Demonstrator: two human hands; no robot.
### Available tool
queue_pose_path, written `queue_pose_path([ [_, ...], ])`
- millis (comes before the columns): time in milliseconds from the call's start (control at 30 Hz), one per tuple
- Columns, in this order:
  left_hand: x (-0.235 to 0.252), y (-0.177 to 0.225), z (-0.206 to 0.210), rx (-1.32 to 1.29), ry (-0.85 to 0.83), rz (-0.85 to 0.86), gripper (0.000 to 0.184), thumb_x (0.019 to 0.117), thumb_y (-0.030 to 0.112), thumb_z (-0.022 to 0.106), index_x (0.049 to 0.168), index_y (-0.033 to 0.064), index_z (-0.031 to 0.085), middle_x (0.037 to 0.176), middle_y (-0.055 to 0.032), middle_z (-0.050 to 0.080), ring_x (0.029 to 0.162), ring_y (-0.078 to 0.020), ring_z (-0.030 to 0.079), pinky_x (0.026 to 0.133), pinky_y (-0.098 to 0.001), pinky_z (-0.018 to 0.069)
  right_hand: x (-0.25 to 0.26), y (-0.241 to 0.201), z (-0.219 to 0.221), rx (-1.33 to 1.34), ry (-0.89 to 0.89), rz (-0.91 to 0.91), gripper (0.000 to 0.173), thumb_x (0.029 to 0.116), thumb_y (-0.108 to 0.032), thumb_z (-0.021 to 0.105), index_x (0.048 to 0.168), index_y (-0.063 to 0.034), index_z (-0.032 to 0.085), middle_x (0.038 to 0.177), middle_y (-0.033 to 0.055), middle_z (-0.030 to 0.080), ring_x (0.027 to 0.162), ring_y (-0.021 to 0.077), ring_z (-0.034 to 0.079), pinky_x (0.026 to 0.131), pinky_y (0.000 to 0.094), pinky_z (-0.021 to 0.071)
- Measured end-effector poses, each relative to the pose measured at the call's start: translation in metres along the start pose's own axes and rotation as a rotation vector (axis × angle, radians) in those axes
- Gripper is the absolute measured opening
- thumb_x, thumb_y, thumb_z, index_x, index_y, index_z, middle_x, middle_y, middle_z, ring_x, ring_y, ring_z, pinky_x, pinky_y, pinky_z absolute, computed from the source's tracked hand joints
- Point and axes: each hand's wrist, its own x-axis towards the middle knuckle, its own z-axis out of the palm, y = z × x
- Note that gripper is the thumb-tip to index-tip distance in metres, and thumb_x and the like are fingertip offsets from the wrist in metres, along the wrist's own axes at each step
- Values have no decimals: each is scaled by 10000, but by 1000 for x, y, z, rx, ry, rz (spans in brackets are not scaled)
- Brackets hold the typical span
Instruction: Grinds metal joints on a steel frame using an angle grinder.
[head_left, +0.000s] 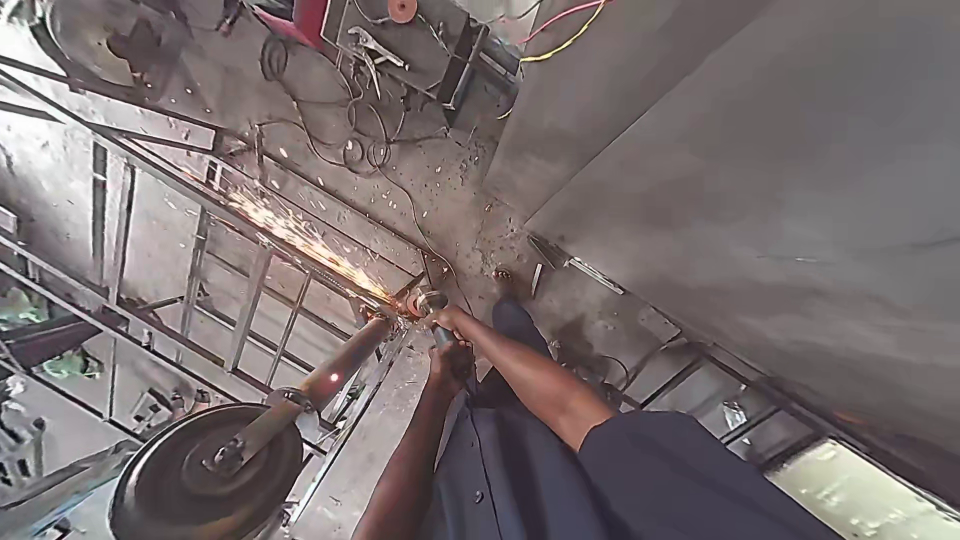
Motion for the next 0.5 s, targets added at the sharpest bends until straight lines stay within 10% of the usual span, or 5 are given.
queue_pose_path([
  [100,-2,2,0,18,35,-1,155,1010,165,445,1018,39,536,724,-117,628,547,-220,622,468,-354,535,6,0,6,114,13,55,143,935,-95,672,1070,-74,628,867,30,576,688,86,525,649,246,474],
  [500,-17,3,-4,25,28,38,115,939,132,508,991,32,533,718,-111,627,546,-207,621,479,-351,540,-17,-6,10,79,8,-33,253,905,-72,680,1151,-35,634,990,96,588,789,138,530,728,311,478],
])
